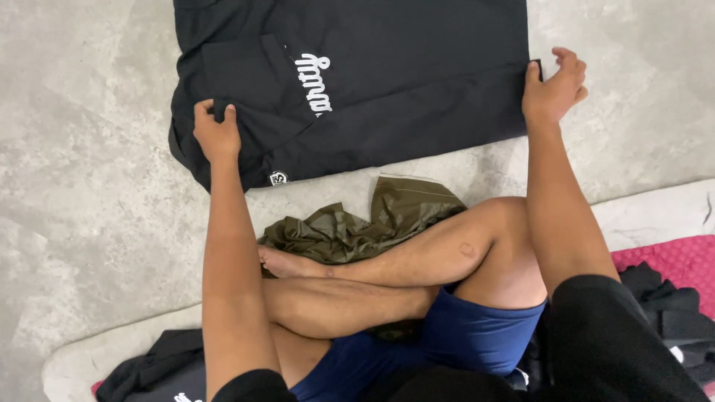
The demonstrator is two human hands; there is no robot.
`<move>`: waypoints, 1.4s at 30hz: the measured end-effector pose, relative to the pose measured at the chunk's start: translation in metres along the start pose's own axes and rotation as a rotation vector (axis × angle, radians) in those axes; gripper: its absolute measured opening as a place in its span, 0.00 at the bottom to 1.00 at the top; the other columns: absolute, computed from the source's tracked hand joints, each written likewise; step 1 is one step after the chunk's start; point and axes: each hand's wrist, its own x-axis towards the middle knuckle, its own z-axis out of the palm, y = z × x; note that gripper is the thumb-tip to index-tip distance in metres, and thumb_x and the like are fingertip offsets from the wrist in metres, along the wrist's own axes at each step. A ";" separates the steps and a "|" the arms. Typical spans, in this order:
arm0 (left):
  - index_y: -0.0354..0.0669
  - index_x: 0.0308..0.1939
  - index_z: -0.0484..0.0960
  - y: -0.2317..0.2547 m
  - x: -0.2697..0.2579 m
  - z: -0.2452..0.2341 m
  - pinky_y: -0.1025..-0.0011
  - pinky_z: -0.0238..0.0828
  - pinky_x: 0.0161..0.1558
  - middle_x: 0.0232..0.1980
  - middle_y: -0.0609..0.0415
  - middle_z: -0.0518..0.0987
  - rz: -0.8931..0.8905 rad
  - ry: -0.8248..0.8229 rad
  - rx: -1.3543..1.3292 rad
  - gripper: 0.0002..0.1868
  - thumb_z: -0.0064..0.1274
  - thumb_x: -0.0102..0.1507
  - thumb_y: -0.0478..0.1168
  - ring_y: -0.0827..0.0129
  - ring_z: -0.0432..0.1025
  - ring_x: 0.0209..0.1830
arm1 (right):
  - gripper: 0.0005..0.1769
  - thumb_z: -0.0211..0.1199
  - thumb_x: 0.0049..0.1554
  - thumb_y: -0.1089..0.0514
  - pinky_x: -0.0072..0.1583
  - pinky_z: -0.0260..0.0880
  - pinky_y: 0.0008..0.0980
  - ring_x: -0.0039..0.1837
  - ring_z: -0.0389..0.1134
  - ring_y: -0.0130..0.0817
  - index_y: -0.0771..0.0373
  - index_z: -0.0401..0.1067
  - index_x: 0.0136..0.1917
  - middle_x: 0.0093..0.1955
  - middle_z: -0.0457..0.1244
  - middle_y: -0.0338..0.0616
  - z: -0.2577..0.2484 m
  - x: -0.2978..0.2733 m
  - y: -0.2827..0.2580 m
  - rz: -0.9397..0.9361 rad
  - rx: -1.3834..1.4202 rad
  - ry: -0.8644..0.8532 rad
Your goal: A person sits on the floor and neatly folds a black collared shirt.
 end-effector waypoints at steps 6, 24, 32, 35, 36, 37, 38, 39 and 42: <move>0.49 0.38 0.70 0.002 -0.009 -0.038 0.61 0.64 0.41 0.32 0.58 0.75 0.014 0.019 0.220 0.18 0.54 0.56 0.56 0.61 0.72 0.37 | 0.13 0.63 0.53 0.57 0.43 0.62 0.36 0.43 0.65 0.37 0.60 0.71 0.51 0.45 0.65 0.44 -0.047 -0.040 -0.106 -0.517 0.214 -0.541; 0.39 0.54 0.70 -0.065 -0.108 -0.051 0.52 0.57 0.52 0.51 0.42 0.75 -0.225 -0.275 0.601 0.31 0.42 0.55 0.57 0.49 0.68 0.53 | 0.43 0.51 0.49 0.31 0.60 0.58 0.58 0.75 0.38 0.45 0.44 0.46 0.73 0.76 0.36 0.46 -0.032 -0.135 -0.115 -0.537 -0.528 -0.939; 0.47 0.34 0.71 0.000 -0.194 0.022 0.61 0.63 0.40 0.36 0.53 0.70 0.176 0.149 0.436 0.08 0.44 0.58 0.46 0.59 0.66 0.42 | 0.37 0.52 0.52 0.38 0.66 0.47 0.48 0.73 0.45 0.48 0.52 0.52 0.71 0.71 0.46 0.52 -0.011 -0.139 -0.122 -0.654 -0.395 -0.705; 0.49 0.34 0.66 -0.022 -0.203 0.060 0.63 0.60 0.42 0.36 0.56 0.65 0.019 0.255 0.334 0.07 0.41 0.61 0.46 0.62 0.63 0.42 | 0.32 0.56 0.52 0.45 0.62 0.52 0.46 0.69 0.51 0.47 0.54 0.57 0.67 0.66 0.51 0.51 -0.017 -0.146 -0.159 -0.727 -0.222 -0.572; 0.49 0.34 0.64 -0.029 -0.205 0.071 0.66 0.57 0.40 0.34 0.56 0.63 0.036 0.376 0.336 0.06 0.39 0.61 0.45 0.64 0.61 0.38 | 0.29 0.60 0.50 0.49 0.58 0.57 0.44 0.65 0.56 0.46 0.55 0.62 0.64 0.62 0.56 0.50 -0.016 -0.149 -0.171 -0.808 -0.117 -0.465; 0.49 0.34 0.64 -0.031 -0.205 0.076 0.66 0.57 0.40 0.34 0.56 0.63 0.029 0.375 0.325 0.06 0.39 0.61 0.45 0.64 0.61 0.38 | 0.29 0.60 0.50 0.49 0.58 0.57 0.44 0.65 0.56 0.46 0.55 0.62 0.64 0.62 0.56 0.50 -0.017 -0.149 -0.190 -0.816 -0.127 -0.464; 0.49 0.36 0.65 -0.035 -0.205 0.079 0.65 0.56 0.42 0.36 0.56 0.63 0.059 0.409 0.336 0.07 0.38 0.61 0.46 0.64 0.60 0.39 | 0.27 0.59 0.51 0.51 0.59 0.55 0.44 0.66 0.56 0.45 0.55 0.62 0.64 0.63 0.56 0.50 -0.018 -0.152 -0.209 -0.850 -0.055 -0.487; 0.49 0.38 0.65 -0.039 -0.204 0.084 0.64 0.54 0.43 0.39 0.55 0.64 0.089 0.442 0.348 0.08 0.37 0.61 0.46 0.64 0.59 0.39 | 0.26 0.59 0.52 0.52 0.61 0.53 0.43 0.66 0.55 0.44 0.55 0.62 0.64 0.63 0.55 0.49 -0.017 -0.154 -0.228 -0.882 0.017 -0.511; 0.51 0.41 0.66 -0.042 -0.202 0.087 0.65 0.51 0.48 0.44 0.57 0.66 0.086 0.487 0.368 0.08 0.34 0.63 0.46 0.66 0.60 0.46 | 0.22 0.59 0.54 0.55 0.64 0.49 0.45 0.68 0.53 0.42 0.56 0.63 0.62 0.64 0.55 0.48 0.016 -0.153 -0.277 -0.907 0.075 -0.558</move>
